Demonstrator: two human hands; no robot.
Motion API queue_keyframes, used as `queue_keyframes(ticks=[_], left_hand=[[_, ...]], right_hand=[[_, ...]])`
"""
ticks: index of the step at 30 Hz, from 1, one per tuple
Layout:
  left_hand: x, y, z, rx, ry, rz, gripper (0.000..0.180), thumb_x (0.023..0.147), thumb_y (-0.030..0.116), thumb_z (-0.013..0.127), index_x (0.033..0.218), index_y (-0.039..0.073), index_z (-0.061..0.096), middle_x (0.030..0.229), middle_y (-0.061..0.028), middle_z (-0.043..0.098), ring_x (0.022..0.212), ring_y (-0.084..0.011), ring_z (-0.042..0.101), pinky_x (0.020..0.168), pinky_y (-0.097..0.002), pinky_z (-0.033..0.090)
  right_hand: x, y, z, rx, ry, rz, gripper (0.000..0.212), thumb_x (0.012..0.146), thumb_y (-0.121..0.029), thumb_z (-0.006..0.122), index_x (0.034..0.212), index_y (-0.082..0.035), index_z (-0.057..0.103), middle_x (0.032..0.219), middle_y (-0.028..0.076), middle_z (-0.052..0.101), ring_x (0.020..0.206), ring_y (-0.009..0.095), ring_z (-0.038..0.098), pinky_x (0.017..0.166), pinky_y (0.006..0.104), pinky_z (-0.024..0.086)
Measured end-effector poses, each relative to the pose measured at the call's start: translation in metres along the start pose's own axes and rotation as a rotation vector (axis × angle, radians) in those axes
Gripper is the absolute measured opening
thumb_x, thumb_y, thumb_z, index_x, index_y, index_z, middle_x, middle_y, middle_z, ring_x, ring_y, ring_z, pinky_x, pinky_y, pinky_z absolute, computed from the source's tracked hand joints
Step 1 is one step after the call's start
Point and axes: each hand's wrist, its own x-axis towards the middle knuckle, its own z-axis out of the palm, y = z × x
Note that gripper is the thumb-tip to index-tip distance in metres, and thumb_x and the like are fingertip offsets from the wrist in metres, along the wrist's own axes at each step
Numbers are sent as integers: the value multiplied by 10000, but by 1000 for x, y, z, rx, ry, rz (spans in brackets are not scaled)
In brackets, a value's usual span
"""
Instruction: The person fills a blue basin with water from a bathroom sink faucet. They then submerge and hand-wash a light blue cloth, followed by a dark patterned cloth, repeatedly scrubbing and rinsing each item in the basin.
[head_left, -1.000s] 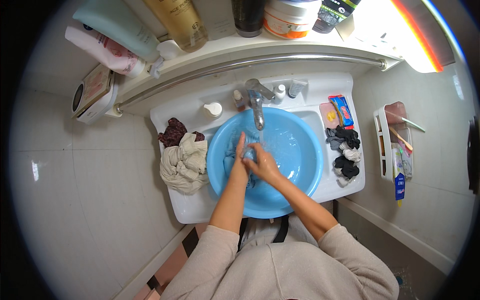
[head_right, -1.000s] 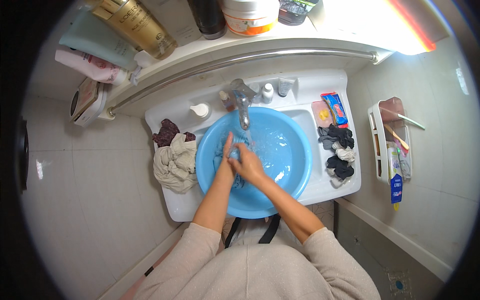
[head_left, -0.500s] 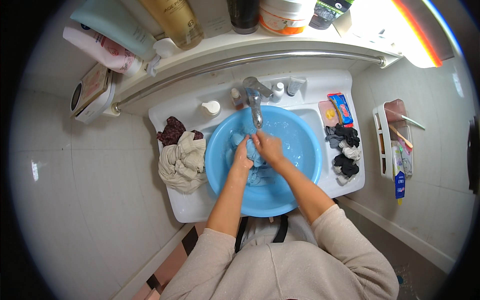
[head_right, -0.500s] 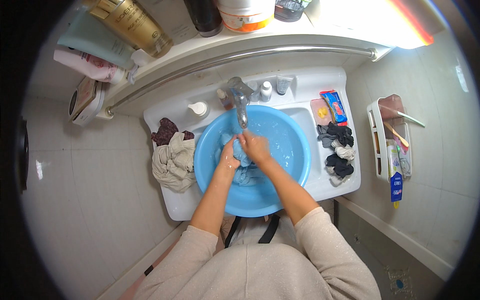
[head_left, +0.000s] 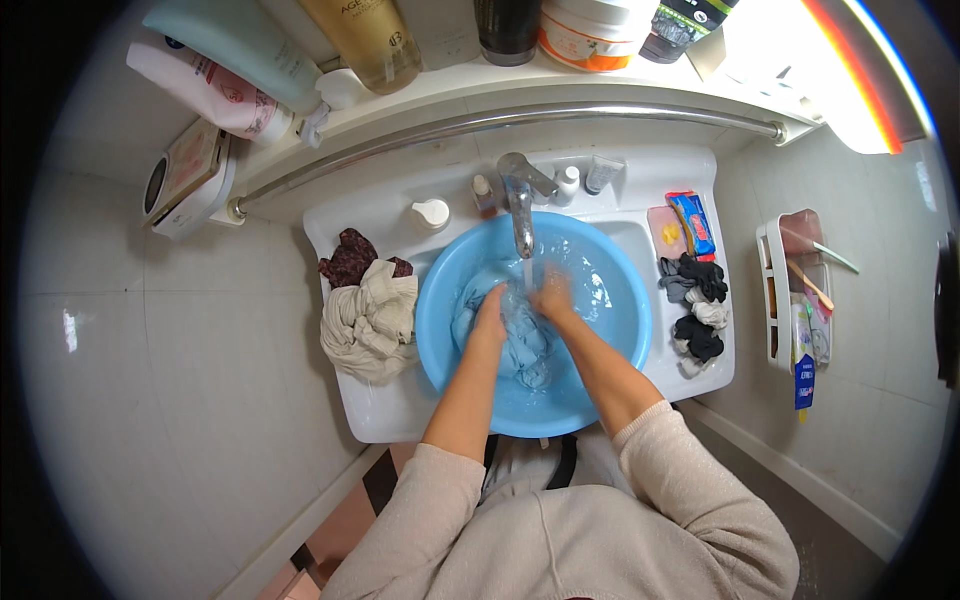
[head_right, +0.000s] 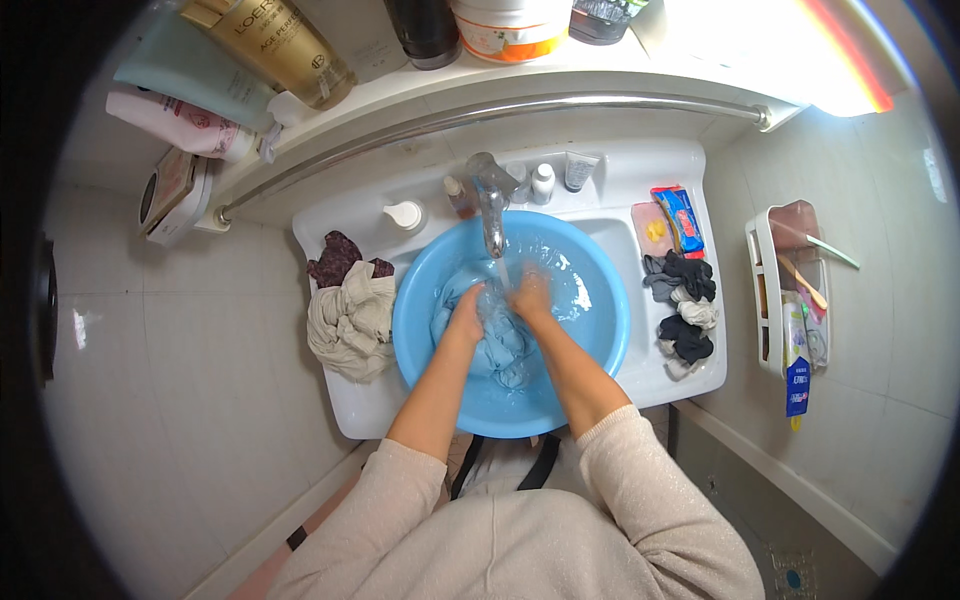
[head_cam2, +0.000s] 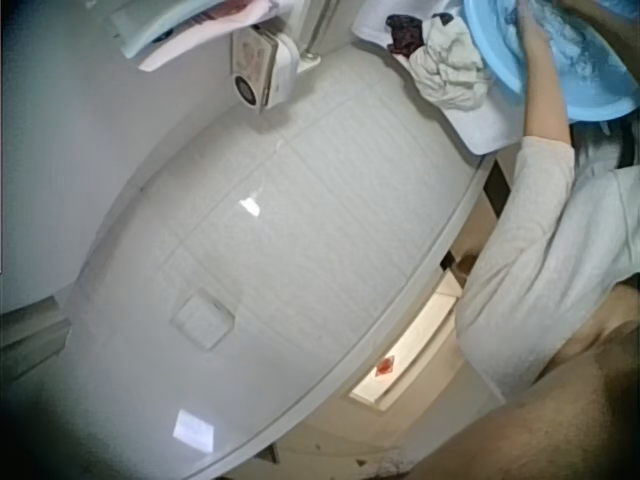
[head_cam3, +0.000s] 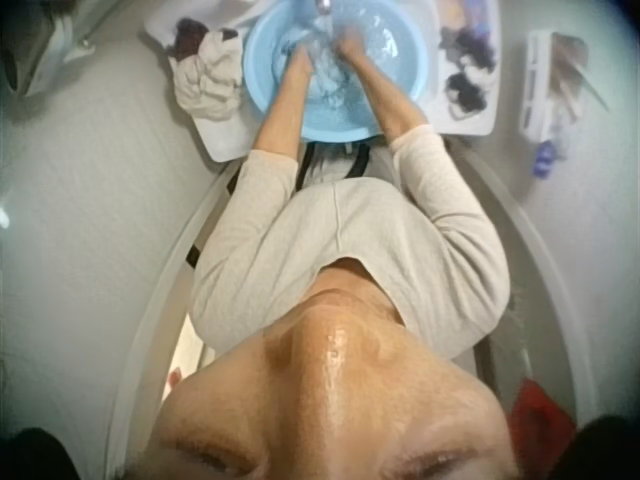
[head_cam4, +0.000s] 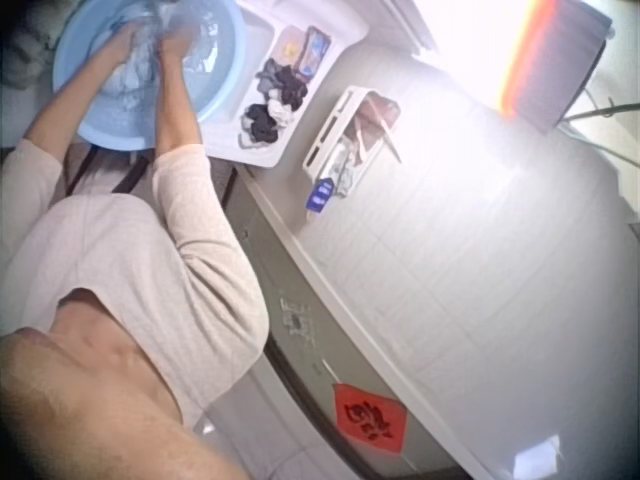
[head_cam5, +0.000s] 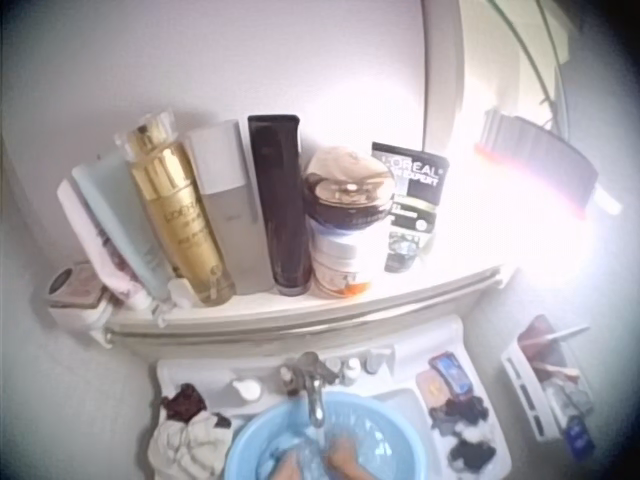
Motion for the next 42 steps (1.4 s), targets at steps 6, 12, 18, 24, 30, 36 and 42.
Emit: queue_keyframes(ticks=[6,12,18,24,30,36,42], left_hand=[[-93,58,76,194,140,-178,512,823,509,536,1108,83,548,1002,-85,588,964,-228,546,792,-431,469],[-64,47,46,-399,-771,-441,395,864,410,537,1083,85,491,1013,-85,545,928,-200,529,727,-262,469],[-26,2,16,-293,-561,-137,338,859,351,569,1066,90,515,975,-46,577,928,-179,554,800,-275,464],[-48,16,47,-158,-262,-44,356,841,324,599,1091,82,524,1036,-34,585,973,-169,551,837,-296,449],[-27,18,21,-151,43,-38,449,799,308,652,1147,61,513,1063,-83,587,983,-255,551,866,-361,436],[-9,2,13,-23,41,-27,441,807,342,635,1153,93,521,1058,-87,588,944,-242,547,847,-370,441],[-70,42,56,-50,-98,-244,583,822,539,517,1196,93,489,1161,-90,534,1023,-253,520,905,-416,411]], right_hand=[[-32,-70,-48,635,-113,-77,359,751,-182,646,1069,-49,547,922,204,609,824,339,591,735,384,453],[-81,-131,-98,334,138,-392,197,743,-231,656,663,-68,580,660,78,610,579,274,589,549,374,469],[-49,-103,-74,244,331,-647,241,742,-195,649,589,-93,494,553,69,522,497,255,542,440,358,410],[-12,-63,-57,247,269,-283,231,777,-263,625,693,-71,529,639,90,560,562,303,546,500,385,429],[-10,-3,-55,-267,44,-422,536,779,-314,620,1230,-78,455,1153,162,515,968,341,513,816,421,415],[-2,6,-14,2,58,140,453,753,-181,614,1170,-42,501,1139,171,540,985,318,539,848,388,433],[-30,-52,-49,791,-125,-61,236,772,-154,635,962,-28,572,879,117,620,829,197,580,798,325,436]])
